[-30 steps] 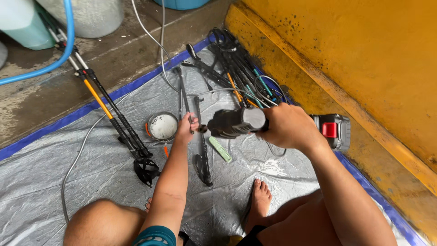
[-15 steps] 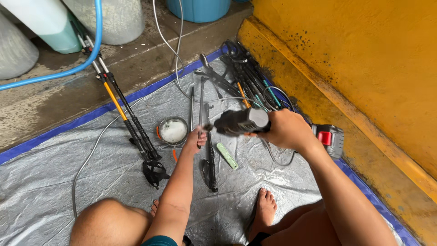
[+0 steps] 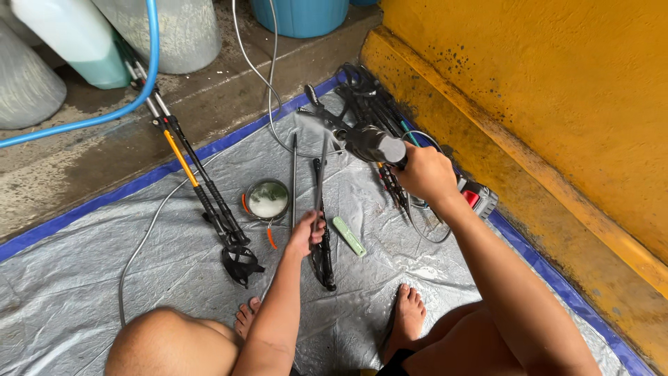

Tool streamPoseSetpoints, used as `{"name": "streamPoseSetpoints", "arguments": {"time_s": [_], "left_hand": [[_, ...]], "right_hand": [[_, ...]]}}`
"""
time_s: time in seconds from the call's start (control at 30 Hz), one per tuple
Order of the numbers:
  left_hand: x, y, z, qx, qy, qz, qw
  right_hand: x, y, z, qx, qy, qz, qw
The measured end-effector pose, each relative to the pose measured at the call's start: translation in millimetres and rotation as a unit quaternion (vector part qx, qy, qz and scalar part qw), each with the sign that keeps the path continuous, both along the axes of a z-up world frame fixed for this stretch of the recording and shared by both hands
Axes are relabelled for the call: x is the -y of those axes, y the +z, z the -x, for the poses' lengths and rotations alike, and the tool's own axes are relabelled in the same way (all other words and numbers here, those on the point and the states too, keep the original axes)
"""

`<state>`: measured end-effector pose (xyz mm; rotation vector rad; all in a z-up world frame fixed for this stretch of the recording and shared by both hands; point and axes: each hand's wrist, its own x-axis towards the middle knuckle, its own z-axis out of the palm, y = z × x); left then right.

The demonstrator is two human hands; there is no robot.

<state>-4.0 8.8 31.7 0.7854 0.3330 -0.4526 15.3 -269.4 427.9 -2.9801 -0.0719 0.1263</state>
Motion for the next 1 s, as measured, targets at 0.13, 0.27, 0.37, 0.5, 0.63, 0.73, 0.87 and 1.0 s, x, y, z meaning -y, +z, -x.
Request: {"name": "streamPoseSetpoints", "arguments": {"time_s": [0.13, 0.27, 0.37, 0.5, 0.63, 0.73, 0.87, 1.0], "left_hand": [[2.1, -22.4, 14.2, 0.009, 0.002, -0.022, 1.000], [8.3, -30.3, 30.4, -0.006, 0.013, -0.030, 0.999], [8.4, -30.3, 41.8, -0.004, 0.015, -0.055, 0.998], [10.3, -34.5, 47.3, 0.013, 0.013, -0.134, 0.991], [10.9, -42.3, 50.1, 0.015, 0.030, -0.160, 0.987], [10.0, -39.7, 56.2, 0.017, 0.043, -0.179, 0.983], [7.5, -33.9, 64.0, 0.020, 0.057, -0.227, 0.972], [5.6, -29.2, 74.7, 0.031, 0.081, -0.297, 0.951]], "right_hand": [[0.2, 4.5, 0.8, 0.005, -0.015, 0.000, 1.000], [-4.2, 8.5, 5.1, 0.018, -0.014, 0.018, 1.000], [-5.0, 11.9, 2.6, 0.022, -0.019, -0.004, 1.000], [-5.4, 26.8, 7.6, 0.008, -0.026, -0.037, 0.999], [-3.0, 15.4, -1.1, 0.004, -0.016, -0.015, 1.000], [-4.2, 19.2, 2.1, 0.008, -0.010, -0.024, 1.000], [-0.3, 21.5, -0.9, 0.010, -0.018, -0.041, 0.999], [-9.4, 33.7, 12.5, 0.009, -0.013, -0.026, 1.000]]}}
